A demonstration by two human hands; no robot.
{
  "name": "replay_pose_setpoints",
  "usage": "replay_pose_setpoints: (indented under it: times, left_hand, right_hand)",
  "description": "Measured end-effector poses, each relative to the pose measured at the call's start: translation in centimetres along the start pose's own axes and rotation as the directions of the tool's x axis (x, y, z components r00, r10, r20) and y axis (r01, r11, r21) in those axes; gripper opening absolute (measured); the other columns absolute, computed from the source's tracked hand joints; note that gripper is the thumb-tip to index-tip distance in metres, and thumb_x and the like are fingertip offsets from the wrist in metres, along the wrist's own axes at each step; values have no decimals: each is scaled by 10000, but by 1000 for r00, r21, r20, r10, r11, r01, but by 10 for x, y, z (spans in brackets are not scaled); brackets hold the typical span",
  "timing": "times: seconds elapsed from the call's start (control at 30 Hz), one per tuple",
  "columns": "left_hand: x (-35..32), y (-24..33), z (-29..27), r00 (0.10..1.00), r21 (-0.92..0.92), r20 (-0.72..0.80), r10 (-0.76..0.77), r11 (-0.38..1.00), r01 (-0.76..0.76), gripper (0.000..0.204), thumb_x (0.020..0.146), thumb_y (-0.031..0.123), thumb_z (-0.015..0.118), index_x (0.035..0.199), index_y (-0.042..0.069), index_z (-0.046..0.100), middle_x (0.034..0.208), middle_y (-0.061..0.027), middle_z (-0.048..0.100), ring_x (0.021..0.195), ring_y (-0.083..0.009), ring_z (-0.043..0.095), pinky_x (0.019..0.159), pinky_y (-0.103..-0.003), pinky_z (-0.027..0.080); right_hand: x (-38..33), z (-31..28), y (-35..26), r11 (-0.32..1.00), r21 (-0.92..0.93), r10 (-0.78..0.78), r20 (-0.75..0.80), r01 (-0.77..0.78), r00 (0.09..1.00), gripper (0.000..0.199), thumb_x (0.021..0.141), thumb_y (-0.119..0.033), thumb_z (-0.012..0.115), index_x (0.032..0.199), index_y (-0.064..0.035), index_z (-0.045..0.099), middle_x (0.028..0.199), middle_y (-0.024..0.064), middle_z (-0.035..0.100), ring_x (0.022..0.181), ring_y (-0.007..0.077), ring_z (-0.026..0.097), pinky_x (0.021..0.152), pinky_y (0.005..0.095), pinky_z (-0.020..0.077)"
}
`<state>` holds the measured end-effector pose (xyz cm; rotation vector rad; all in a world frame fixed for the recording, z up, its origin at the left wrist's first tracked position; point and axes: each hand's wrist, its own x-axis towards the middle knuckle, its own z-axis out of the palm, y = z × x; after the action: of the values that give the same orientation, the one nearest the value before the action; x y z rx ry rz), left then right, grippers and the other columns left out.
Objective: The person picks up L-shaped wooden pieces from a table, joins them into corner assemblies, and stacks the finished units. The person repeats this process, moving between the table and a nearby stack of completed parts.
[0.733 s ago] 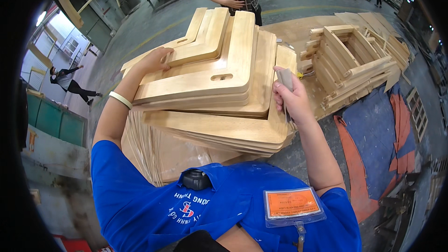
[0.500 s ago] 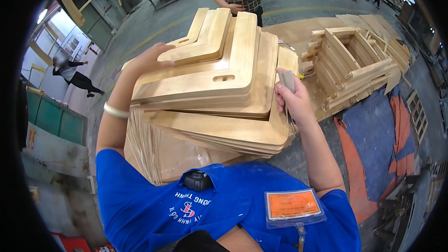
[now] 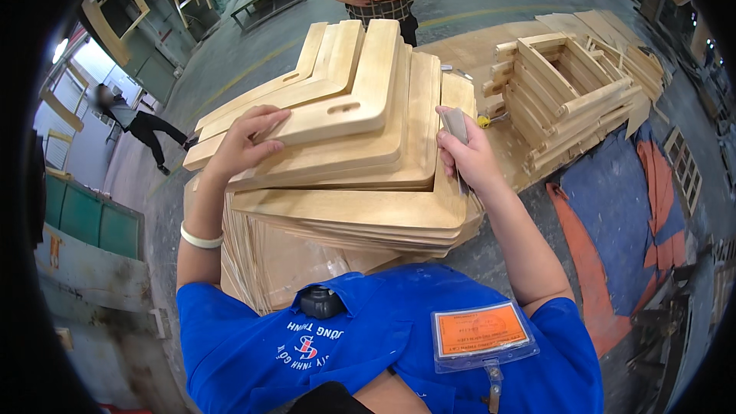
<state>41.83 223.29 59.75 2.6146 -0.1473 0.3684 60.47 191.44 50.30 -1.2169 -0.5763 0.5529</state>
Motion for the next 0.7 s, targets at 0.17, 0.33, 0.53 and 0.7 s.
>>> replay_pose_setpoints:
  times: [0.17, 0.33, 0.53, 0.7]
  left_hand:
    - [13, -21, -3, 999, 43, 7, -49, 998, 48, 463, 800, 145, 711, 1235, 48, 586, 1161, -117, 550, 1045, -248, 536, 881, -322, 446]
    - [15, -34, -10, 999, 119, -46, -13, 993, 18, 471, 786, 136, 721, 1229, 46, 590, 1146, -111, 559, 1036, -246, 538, 871, -324, 446]
    - [17, -45, -17, 997, 69, -1, -81, 994, 81, 462, 750, 101, 744, 1193, 65, 621, 1081, -84, 590, 1000, -219, 544, 852, -307, 444]
    - [20, -58, -14, 993, -17, 64, -99, 995, 100, 483, 723, 47, 745, 1190, 80, 627, 1088, -62, 584, 999, -190, 540, 849, -290, 436]
  right_hand:
    - [0, 0, 2, 1000, -3, -14, -12, 14, 1000, 436, 907, -76, 500, 1332, -21, 418, 776, 3, 479, 563, 61, 431, 477, 224, 402]
    - [1, -1, 4, 1000, 6, 1, -17, -1, 1000, 428, 909, -78, 504, 1326, -27, 424, 775, -7, 478, 569, 55, 432, 479, 222, 402]
    - [1, -1, 3, 1000, -4, 2, -22, -2, 1000, 424, 908, -81, 510, 1321, -32, 429, 769, -12, 479, 570, 51, 431, 477, 218, 404]
    - [1, 0, 2, 1000, -18, 2, -17, -2, 1000, 420, 908, -83, 512, 1317, -30, 434, 763, -9, 479, 562, 51, 429, 476, 219, 406]
